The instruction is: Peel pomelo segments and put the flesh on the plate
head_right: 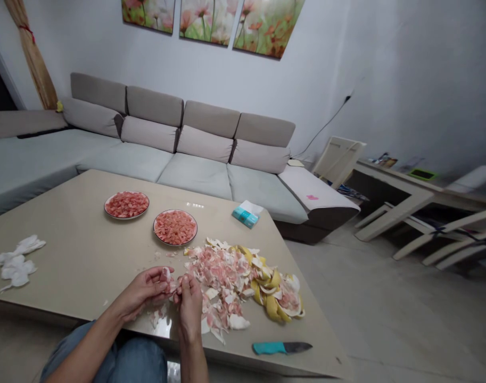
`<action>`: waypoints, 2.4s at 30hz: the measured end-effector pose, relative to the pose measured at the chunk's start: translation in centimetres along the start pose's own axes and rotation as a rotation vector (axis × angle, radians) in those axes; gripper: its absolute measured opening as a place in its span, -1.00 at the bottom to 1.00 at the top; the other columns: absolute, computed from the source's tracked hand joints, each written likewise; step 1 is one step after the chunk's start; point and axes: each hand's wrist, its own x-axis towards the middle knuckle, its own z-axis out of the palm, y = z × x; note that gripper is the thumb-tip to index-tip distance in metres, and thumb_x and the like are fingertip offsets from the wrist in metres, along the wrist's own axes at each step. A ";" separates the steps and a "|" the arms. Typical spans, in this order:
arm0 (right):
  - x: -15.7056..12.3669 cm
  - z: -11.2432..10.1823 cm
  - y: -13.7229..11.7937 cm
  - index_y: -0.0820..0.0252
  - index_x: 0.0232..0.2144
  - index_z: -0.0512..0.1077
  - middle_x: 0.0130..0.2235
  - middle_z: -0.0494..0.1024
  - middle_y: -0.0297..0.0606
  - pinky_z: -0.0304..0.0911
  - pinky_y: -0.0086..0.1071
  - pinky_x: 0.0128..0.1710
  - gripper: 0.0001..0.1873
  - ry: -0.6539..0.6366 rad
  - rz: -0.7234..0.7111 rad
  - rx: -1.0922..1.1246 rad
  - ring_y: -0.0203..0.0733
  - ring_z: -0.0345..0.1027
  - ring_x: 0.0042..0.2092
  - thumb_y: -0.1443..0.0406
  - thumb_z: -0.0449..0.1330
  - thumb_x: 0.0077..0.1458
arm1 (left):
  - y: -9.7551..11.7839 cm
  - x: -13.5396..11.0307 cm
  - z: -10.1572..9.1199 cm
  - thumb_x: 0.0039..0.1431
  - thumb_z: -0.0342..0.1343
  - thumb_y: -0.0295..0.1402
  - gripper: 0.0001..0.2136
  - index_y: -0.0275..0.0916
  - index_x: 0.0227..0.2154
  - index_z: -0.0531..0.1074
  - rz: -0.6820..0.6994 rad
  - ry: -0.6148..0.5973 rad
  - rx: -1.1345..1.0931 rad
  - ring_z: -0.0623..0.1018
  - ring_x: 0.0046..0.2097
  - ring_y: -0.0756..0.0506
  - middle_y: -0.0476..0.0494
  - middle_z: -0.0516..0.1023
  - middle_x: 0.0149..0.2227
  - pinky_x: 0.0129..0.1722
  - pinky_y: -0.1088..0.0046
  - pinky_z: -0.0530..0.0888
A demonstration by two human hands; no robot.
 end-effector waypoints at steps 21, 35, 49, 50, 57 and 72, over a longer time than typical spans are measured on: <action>-0.5 0.0 -2.1 0.21 -0.53 0.37 -0.52 0.27 -0.44 0.11 -0.60 -0.58 -0.68 -0.099 0.249 0.380 -0.45 0.11 -0.53 0.17 0.40 -0.19 | 0.7 -0.2 -0.2 -0.06 0.33 -0.45 -0.73 -0.36 -0.24 0.51 -0.003 -0.057 -0.103 0.49 -0.37 0.05 -0.08 0.46 -0.39 -0.23 0.50 0.48; -2.0 0.2 -4.5 0.19 -0.40 0.39 -0.51 0.31 -0.40 0.09 -0.46 -0.46 -0.74 -0.174 -0.105 -0.616 -0.28 0.15 -0.46 0.10 0.21 0.04 | 0.8 0.0 -0.7 -0.11 0.35 -0.42 -0.69 -0.29 -0.23 0.51 0.097 0.077 -0.029 0.51 -0.35 0.01 -0.09 0.50 -0.35 -0.24 0.45 0.48; -1.5 0.7 -5.3 0.20 -0.56 0.32 -0.51 0.29 -0.39 0.02 -0.47 -0.41 -0.64 -0.466 -0.213 -0.580 -0.31 0.13 -0.41 0.13 0.05 0.20 | 1.3 -0.5 -0.2 0.05 0.24 -0.29 -0.75 -0.35 -0.26 0.48 -0.031 -0.109 -0.086 0.50 -0.34 -0.03 -0.15 0.48 -0.34 -0.27 0.38 0.51; -1.6 0.7 -5.2 0.20 -0.57 0.32 -0.51 0.29 -0.39 0.03 -0.48 -0.42 -0.63 -0.465 -0.196 -0.552 -0.31 0.12 -0.41 0.12 0.05 0.19 | 1.3 -0.5 -0.2 0.03 0.25 -0.30 -0.76 -0.36 -0.30 0.49 -0.021 -0.101 -0.077 0.49 -0.37 -0.01 -0.13 0.47 -0.38 -0.29 0.41 0.50; -1.4 1.1 -3.2 0.18 -0.56 0.27 -0.67 0.12 -0.53 -0.18 -0.51 -0.64 -0.59 -0.490 0.103 -0.190 -0.44 -0.11 -0.65 0.01 0.11 0.12 | 0.5 -0.3 -0.6 -0.04 0.30 -0.26 -0.75 -0.35 -0.41 0.45 -0.064 -0.077 -0.097 0.42 -0.55 0.05 -0.02 0.41 -0.56 -0.46 0.51 0.47; -0.1 -0.7 -4.0 0.17 -0.54 0.30 -0.57 0.34 -0.41 0.08 -0.47 -0.49 -0.61 -0.292 -0.072 -0.356 -0.33 0.16 -0.53 0.02 0.08 0.15 | 1.6 -0.5 -1.0 0.04 0.25 -0.38 -0.79 -0.28 -0.25 0.42 -0.012 -0.128 -0.322 0.39 -0.45 0.07 0.04 0.32 -0.51 -0.38 0.55 0.45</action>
